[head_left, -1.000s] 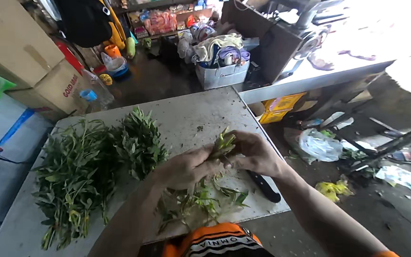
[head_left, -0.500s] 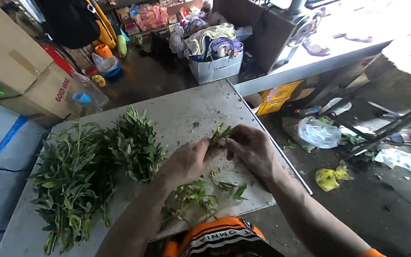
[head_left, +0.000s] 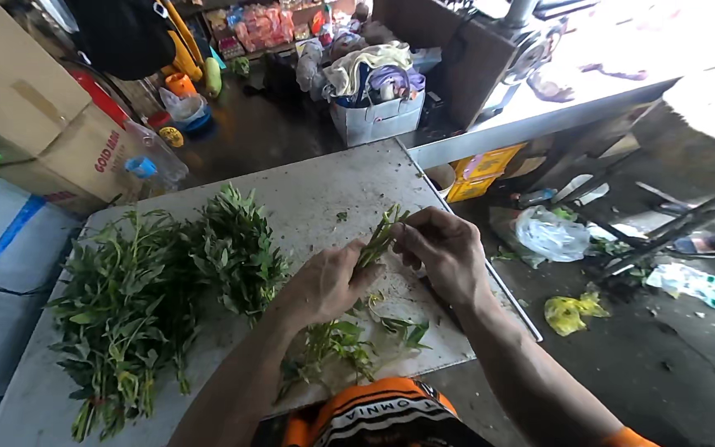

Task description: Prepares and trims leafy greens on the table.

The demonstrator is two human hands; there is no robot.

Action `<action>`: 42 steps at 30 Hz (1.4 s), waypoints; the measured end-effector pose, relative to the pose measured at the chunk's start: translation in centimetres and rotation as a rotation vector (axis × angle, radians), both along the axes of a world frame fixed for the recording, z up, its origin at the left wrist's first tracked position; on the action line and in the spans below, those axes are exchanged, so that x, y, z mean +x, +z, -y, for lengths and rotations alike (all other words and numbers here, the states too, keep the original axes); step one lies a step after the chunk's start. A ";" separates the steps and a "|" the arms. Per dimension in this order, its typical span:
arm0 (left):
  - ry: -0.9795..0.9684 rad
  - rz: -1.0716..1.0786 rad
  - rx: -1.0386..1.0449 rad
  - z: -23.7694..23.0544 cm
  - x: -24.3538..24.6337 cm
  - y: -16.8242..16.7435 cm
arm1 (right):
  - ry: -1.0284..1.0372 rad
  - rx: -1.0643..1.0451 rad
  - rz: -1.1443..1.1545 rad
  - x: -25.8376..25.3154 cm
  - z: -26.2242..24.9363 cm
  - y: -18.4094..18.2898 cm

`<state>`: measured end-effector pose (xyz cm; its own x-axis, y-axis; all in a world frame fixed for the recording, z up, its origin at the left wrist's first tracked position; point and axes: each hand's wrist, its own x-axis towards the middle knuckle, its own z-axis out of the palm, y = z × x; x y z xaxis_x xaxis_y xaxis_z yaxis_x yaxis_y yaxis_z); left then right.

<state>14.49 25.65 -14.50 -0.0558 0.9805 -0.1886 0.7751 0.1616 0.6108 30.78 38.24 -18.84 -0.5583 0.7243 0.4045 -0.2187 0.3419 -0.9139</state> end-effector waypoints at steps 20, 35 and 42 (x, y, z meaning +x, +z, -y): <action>0.323 -0.111 0.164 0.0 -1.5 -1.9 | 0.504 0.293 0.245 0.9 3.3 -2.4; 0.070 -0.062 0.492 1.0 0.6 -1.5 | 0.514 -0.911 0.114 -0.2 -5.2 -3.1; 0.027 -0.567 0.532 0.6 0.9 -2.9 | 0.560 -0.375 0.206 1.6 -5.1 6.2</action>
